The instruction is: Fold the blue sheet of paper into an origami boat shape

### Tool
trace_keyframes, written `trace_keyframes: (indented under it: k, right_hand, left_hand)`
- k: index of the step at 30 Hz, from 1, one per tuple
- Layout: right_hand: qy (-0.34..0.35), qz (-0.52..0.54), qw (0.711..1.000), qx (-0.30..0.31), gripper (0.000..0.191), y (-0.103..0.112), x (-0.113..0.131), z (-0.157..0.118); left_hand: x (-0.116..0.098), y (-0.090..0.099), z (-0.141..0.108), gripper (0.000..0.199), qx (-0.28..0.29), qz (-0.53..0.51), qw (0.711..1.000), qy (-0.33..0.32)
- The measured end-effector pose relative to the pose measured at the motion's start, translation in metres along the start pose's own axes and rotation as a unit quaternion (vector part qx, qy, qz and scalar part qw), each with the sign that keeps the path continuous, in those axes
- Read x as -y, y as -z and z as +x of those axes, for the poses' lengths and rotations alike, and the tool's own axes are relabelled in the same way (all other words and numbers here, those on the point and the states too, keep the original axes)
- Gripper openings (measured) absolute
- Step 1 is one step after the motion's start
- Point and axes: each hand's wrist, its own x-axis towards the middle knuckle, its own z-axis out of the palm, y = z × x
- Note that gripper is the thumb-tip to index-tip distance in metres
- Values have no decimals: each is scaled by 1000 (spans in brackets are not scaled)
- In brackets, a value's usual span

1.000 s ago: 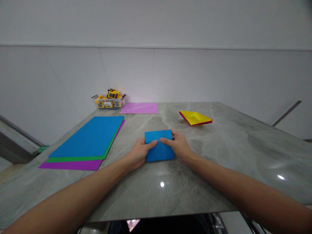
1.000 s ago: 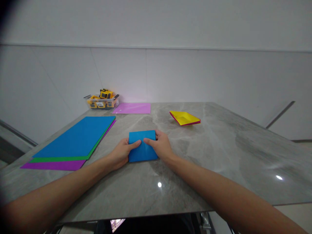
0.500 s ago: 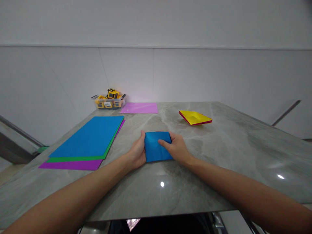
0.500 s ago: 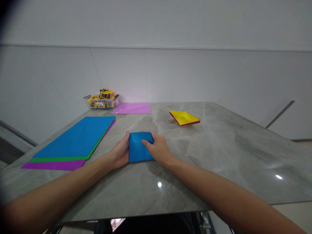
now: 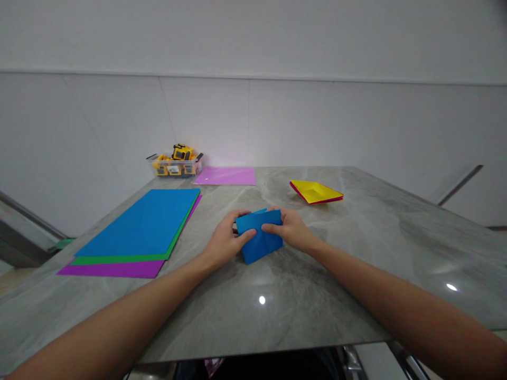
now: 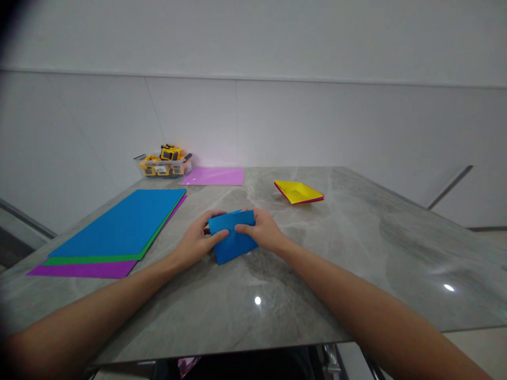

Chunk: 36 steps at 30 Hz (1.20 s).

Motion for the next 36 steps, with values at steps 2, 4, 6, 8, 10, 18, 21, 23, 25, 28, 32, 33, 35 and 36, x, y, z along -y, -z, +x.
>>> trace_keyframes:
  k: [2,4,6,8,10,18,21,23,25,28,32,33,35,36]
  right_hand:
    - [-10,-29,999,13,26,-2,-2,-1]
    - [-12,-64,997,37,30,-6,-2,-3]
    - [0,-108,993,54,41,-10,-2,-5]
    - [11,-153,987,54,56,-12,0,-6]
    - [8,-184,982,40,66,-12,0,-6]
    - [45,-198,970,132,18,-7,-4,-2]
    - [72,-206,964,153,20,-10,-2,-3]
    - [63,-214,963,149,19,-12,-1,-3]
    - [46,-226,964,135,14,-13,-1,-3]
    - [29,-246,961,122,10,-12,-4,-2]
    - [22,-262,958,113,13,-9,-7,-1]
    - [21,-266,958,109,13,-8,-8,-1]
    - [22,-272,958,88,13,-7,-9,0]
    - [26,-270,960,70,12,-7,-10,0]
  left_hand:
    - [1,3,2,48,-2,21,1000,-16]
    - [3,5,5,34,5,54,998,-35]
    - [5,5,7,17,19,93,995,-31]
    - [8,6,10,12,28,115,993,5]
    - [10,7,12,13,31,131,990,48]
    - [3,11,11,17,109,199,973,38]
    - [1,11,9,14,145,194,970,23]
    - [1,11,9,13,149,190,970,24]
    - [1,12,10,13,145,188,971,19]
    - [2,14,13,16,136,182,974,15]
    - [3,16,15,17,128,151,980,24]
    - [4,17,16,18,119,142,982,22]
    - [4,17,16,19,95,120,988,11]
    - [4,18,16,19,80,108,991,4]
